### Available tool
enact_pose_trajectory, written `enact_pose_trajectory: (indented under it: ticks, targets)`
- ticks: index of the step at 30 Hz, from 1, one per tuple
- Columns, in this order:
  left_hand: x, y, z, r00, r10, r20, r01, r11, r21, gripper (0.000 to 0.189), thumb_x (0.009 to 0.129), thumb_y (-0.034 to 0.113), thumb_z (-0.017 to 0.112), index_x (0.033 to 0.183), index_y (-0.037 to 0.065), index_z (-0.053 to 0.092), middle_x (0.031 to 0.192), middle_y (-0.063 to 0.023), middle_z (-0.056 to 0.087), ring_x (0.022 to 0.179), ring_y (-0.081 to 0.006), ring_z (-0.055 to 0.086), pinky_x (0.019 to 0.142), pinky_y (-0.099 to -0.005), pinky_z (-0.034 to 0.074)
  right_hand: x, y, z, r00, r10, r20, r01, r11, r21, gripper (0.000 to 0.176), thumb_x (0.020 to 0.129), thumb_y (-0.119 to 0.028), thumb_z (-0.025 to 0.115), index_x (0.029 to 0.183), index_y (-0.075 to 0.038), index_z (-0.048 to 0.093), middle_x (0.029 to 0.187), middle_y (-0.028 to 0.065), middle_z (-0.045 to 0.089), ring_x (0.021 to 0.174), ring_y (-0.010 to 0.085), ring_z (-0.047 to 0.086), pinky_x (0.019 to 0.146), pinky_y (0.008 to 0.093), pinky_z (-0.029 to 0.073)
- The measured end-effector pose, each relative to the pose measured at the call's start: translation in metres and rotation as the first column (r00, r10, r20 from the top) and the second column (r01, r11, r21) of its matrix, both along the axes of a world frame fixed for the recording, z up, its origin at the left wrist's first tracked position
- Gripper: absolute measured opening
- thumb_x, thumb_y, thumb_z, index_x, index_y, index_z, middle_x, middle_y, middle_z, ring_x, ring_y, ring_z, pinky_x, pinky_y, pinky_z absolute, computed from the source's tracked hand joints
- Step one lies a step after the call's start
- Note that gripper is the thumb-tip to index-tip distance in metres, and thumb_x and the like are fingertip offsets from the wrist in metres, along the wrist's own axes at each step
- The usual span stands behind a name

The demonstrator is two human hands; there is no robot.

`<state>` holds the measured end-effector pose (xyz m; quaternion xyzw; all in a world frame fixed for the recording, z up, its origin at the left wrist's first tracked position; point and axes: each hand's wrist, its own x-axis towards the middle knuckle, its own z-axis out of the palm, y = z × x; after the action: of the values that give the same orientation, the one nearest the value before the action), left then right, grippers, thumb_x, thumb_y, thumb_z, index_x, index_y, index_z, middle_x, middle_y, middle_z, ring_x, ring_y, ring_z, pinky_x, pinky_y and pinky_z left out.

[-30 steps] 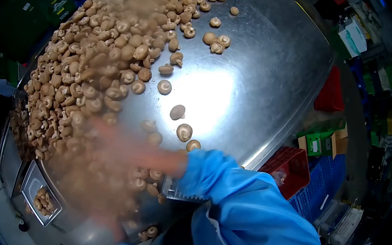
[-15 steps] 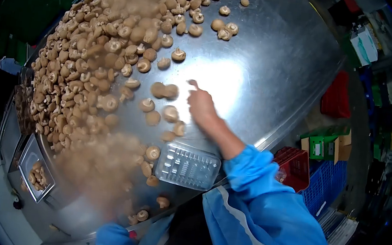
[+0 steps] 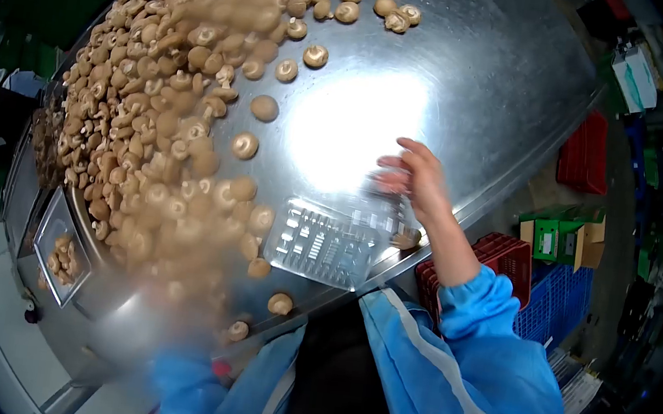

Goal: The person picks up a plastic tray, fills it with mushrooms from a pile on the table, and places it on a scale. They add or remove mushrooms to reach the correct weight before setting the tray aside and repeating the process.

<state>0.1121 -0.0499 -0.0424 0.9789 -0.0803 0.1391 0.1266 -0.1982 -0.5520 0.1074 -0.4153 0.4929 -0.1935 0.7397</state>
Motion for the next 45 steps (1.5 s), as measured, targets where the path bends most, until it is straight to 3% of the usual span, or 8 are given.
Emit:
enact_pose_trajectory:
  ticks: [8,13,14,17,20,25,38,45]
  targets:
    - [0.003,0.013,-0.009,0.997,-0.029,0.07,0.046,0.963,-0.266,0.04,0.089,0.026,0.061,0.115,-0.004,0.058,0.139,-0.0148,0.046,0.121,-0.0309,0.049,0.1,-0.0356,0.039,-0.076,0.108,0.022,0.999,0.041,-0.008,-0.038,0.974,0.223,0.046,0.089,-0.013,0.053,0.132,0.002,0.042,0.097,0.0155,0.067,0.075,0.0202,0.068,0.066,0.0295,0.057]
    - [-0.029,-0.024,0.09,0.926,0.188,-0.328,-0.378,0.458,-0.805,0.036,0.093,0.021,0.06,0.12,-0.002,0.056,0.129,-0.0152,0.055,0.111,-0.0261,0.056,0.095,-0.0353,0.044,-0.087,0.162,0.032,0.96,0.279,-0.004,-0.271,0.936,0.225,0.032,0.092,-0.009,0.051,0.124,-0.002,0.055,0.091,0.0043,0.065,0.071,0.0078,0.059,0.06,0.0224,0.047]
    - [-0.031,-0.03,0.096,0.98,0.12,-0.159,-0.197,0.481,-0.854,0.042,0.087,0.017,0.065,0.123,-0.003,0.055,0.127,-0.016,0.056,0.113,-0.0255,0.055,0.095,-0.0357,0.044,-0.089,0.166,0.037,0.968,0.253,0.001,-0.246,0.941,0.231,0.032,0.092,-0.009,0.051,0.123,-0.003,0.056,0.09,0.0036,0.065,0.07,0.0074,0.058,0.06,0.0219,0.047]
    - [-0.045,-0.093,0.137,0.991,0.029,0.134,0.052,0.824,-0.563,0.046,0.081,0.011,0.068,0.123,-0.002,0.055,0.125,-0.0171,0.056,0.114,-0.0286,0.054,0.098,-0.0379,0.043,-0.097,0.167,0.042,0.974,0.227,-0.008,-0.221,0.958,0.184,0.032,0.093,-0.009,0.049,0.123,-0.001,0.053,0.093,0.0084,0.067,0.072,0.0131,0.064,0.063,0.0222,0.05]
    - [-0.023,-0.134,0.134,0.906,-0.363,0.216,0.416,0.855,-0.31,0.038,0.075,0.007,0.067,0.113,0.004,0.064,0.126,-0.0175,0.055,0.12,-0.0345,0.049,0.103,-0.0436,0.038,-0.107,0.171,0.041,0.99,0.139,0.014,-0.139,0.982,0.129,0.031,0.093,-0.008,0.047,0.122,0.0,0.05,0.094,0.0122,0.068,0.069,0.0166,0.067,0.061,0.0232,0.052]
    - [-0.061,-0.237,0.151,0.481,-0.871,0.1,0.877,0.474,-0.082,0.024,0.069,0.005,0.069,0.093,0.011,0.072,0.132,-0.0094,0.054,0.133,-0.0379,0.037,0.107,-0.0489,0.032,-0.119,0.177,0.049,0.999,0.016,0.049,-0.018,0.998,0.052,0.029,0.093,-0.007,0.047,0.121,0.0,0.05,0.093,0.0132,0.068,0.066,0.0166,0.067,0.058,0.024,0.053]
    - [-0.069,-0.286,0.113,0.381,-0.863,-0.332,0.922,0.326,0.211,0.021,0.068,0.01,0.072,0.088,0.015,0.076,0.137,-0.0082,0.051,0.136,-0.0393,0.032,0.106,-0.0514,0.028,-0.127,0.188,0.059,0.992,-0.116,0.046,0.113,0.992,0.059,0.032,0.094,-0.008,0.049,0.125,0.003,0.048,0.092,0.0119,0.066,0.069,0.0141,0.064,0.061,0.0252,0.053]
    - [-0.056,-0.269,0.09,0.285,-0.93,-0.233,0.938,0.321,-0.134,0.008,0.079,0.007,0.065,0.085,0.004,0.06,0.135,-0.0134,0.05,0.135,-0.041,0.032,0.107,-0.0488,0.031,-0.112,0.197,0.052,0.994,-0.079,0.078,0.076,0.996,0.048,0.033,0.095,-0.009,0.049,0.126,0.003,0.048,0.093,0.0105,0.065,0.068,0.0138,0.064,0.059,0.0253,0.054]
